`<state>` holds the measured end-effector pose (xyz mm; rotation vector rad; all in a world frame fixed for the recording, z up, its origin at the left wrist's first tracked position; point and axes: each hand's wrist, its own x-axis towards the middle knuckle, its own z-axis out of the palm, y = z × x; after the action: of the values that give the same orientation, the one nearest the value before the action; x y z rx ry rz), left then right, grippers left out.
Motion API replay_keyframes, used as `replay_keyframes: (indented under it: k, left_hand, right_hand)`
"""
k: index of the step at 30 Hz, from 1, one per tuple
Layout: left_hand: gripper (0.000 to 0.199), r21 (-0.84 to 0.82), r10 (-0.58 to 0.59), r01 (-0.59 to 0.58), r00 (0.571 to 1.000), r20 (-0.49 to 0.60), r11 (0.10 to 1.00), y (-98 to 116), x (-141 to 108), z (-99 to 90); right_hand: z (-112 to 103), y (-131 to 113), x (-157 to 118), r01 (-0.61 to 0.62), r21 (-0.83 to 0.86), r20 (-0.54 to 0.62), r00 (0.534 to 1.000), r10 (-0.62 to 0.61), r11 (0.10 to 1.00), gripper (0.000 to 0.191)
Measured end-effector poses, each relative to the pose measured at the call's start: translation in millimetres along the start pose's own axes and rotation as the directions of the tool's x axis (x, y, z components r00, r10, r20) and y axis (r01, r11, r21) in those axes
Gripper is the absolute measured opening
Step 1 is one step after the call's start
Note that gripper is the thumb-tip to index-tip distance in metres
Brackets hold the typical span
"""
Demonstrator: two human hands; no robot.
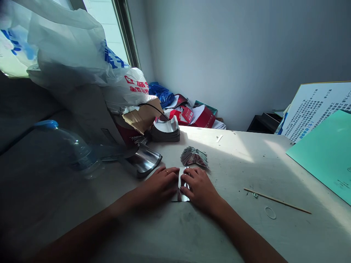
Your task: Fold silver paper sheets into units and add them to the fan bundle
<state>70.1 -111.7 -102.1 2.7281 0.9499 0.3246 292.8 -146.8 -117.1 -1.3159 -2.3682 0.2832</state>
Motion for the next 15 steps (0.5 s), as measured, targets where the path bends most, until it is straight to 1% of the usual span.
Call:
replay_keyframes:
  k: [2, 4, 7, 10, 15]
  left_hand:
    - [0.014, -0.009, 0.022, -0.022, 1.0, -0.014, 1.0, -2.3, 0.5, -3.0]
    - [0.012, -0.007, 0.044, -0.044, 0.998, -0.035, 0.999, -3.3, 0.6, -3.7]
    - [0.015, 0.007, 0.069, -0.069, 0.995, -0.068, 0.998, -3.9, 0.3, -1.9]
    - [0.019, 0.016, 0.085, -0.084, 0.995, -0.052, 0.996, -4.9, -0.3, -0.9]
    - [0.022, 0.03, 0.088, -0.087, 0.995, -0.046, 0.996, -6.2, -2.6, -1.9]
  right_hand:
    - [-0.5, -0.8, 0.1, -0.007, -0.009, 0.004, 1.0, 0.007, 1.0, 0.023]
    - [-0.5, -1.1, 0.1, -0.006, -0.018, 0.003, 1.0, 0.006, 1.0, 0.024]
    - [-0.5, -1.3, 0.4, 0.023, -0.032, 0.001, 1.0, -0.023, 0.999, 0.027]
    - [-1.5, -1.8, 1.2, 0.054, -0.03, 0.014, 0.998, -0.053, 0.998, 0.034]
    - [-2.9, -2.2, 1.5, 0.047, -0.031, 0.042, 0.998, -0.046, 0.998, 0.04]
